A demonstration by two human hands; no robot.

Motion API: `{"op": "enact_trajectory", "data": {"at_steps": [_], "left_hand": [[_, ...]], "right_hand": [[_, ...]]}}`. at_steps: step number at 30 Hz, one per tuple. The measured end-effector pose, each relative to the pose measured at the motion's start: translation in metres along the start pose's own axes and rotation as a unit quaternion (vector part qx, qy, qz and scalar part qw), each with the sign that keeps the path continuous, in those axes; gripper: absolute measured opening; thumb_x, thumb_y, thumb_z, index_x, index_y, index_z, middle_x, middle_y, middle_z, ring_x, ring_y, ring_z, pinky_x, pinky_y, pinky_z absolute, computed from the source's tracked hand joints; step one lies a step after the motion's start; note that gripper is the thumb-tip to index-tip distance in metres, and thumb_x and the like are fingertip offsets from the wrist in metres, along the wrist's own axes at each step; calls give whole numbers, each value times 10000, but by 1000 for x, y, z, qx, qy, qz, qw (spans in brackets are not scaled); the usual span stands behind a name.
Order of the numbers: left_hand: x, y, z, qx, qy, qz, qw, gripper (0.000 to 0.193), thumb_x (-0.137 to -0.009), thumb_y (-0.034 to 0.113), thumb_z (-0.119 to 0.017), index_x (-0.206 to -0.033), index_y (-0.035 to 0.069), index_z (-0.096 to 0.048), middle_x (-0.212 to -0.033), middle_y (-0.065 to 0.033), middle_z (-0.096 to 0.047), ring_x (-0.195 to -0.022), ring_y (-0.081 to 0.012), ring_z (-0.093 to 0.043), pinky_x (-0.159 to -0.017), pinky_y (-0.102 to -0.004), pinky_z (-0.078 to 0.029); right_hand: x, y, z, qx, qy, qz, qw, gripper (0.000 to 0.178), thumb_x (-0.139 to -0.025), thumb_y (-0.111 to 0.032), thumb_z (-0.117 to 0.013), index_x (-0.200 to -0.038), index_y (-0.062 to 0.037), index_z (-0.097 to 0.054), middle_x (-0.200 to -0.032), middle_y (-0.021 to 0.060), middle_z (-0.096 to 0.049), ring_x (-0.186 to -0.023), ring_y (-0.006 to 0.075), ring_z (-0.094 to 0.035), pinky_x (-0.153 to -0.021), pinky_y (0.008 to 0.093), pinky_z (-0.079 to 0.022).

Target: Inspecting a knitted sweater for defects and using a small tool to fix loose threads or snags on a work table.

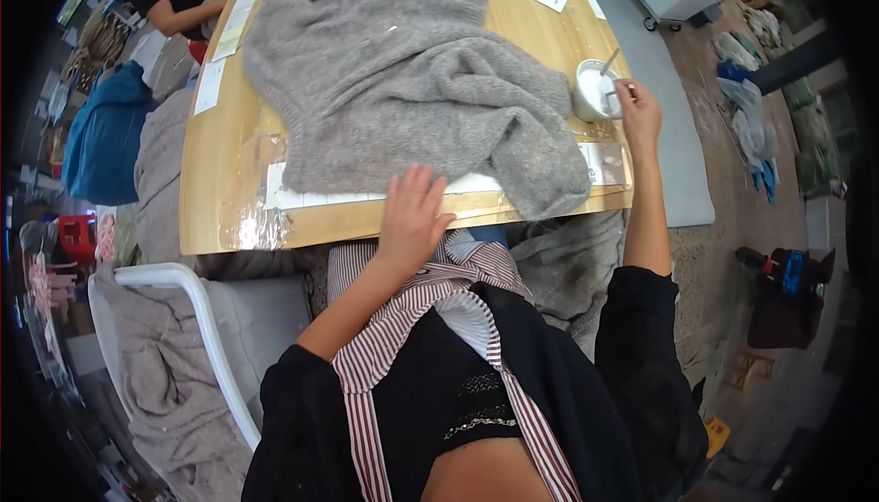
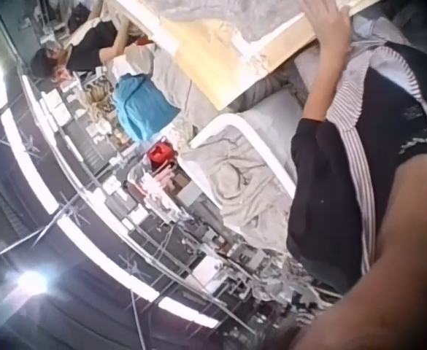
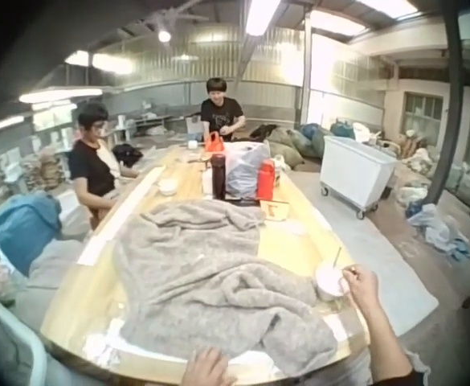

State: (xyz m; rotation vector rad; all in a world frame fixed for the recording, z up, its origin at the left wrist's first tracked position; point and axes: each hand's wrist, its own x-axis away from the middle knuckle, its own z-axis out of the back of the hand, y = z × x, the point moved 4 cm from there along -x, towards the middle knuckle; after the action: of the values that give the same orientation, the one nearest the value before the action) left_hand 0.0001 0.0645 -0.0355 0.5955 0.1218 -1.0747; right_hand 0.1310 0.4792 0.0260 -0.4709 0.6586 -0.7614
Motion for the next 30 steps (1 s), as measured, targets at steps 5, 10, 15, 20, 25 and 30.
{"op": "enact_trajectory", "data": {"at_steps": [5,10,15,20,25,30], "left_hand": [[-10,21,-20,40,-11,-60,997,632,-795,323,-711,-1320,34,-508,-1416,-212,-425,-1360,-386,-359,-1098,-545,-294],[-11,19,-25,29,-12,-39,999,635,-787,343,-713,-1307,35,-520,-1426,-229,-410,-1371,-393,-344,-1102,-539,-292],[-7,33,-24,60,0,-53,997,636,-774,321,-736,-1298,35,-518,-1452,-241,-372,-1378,-417,-326,-1099,-556,-291],[-3,41,-22,94,-23,-92,991,633,-769,335,-735,-1289,40,-527,-1451,-244,-373,-1377,-411,-330,-1098,-544,-299],[-7,35,-23,80,-13,-77,994,653,-738,355,-756,-1267,40,-536,-1428,-238,-401,-1376,-381,-339,-1114,-539,-275],[-10,29,-27,19,-53,-97,994,723,-694,419,-775,-1286,81,-536,-1423,-211,-419,-1378,-356,-340,-1100,-577,-261]], "right_hand": [[6,17,34,-253,158,-31,954,225,-955,-238,-615,-998,-25,-676,-791,-17,-606,-632,30,-473,-550,198,-372],[18,39,32,-372,146,-130,907,211,-978,-235,-577,-1043,-42,-631,-788,-7,-611,-596,25,-441,-481,198,-336],[33,46,23,-486,180,-249,818,176,-989,-214,-547,-1031,-47,-583,-818,26,-622,-570,55,-446,-447,210,-325],[57,10,18,-663,125,-218,705,164,-1007,-217,-506,-1040,-63,-549,-833,21,-601,-554,73,-424,-438,222,-312],[114,-86,-43,-744,-82,-262,609,142,-998,-202,-519,-994,-70,-570,-761,16,-593,-517,59,-407,-419,211,-292],[162,-157,-109,-612,-149,-254,734,190,-1015,-225,-494,-1016,-54,-578,-751,33,-619,-521,48,-419,-439,192,-305]]}}
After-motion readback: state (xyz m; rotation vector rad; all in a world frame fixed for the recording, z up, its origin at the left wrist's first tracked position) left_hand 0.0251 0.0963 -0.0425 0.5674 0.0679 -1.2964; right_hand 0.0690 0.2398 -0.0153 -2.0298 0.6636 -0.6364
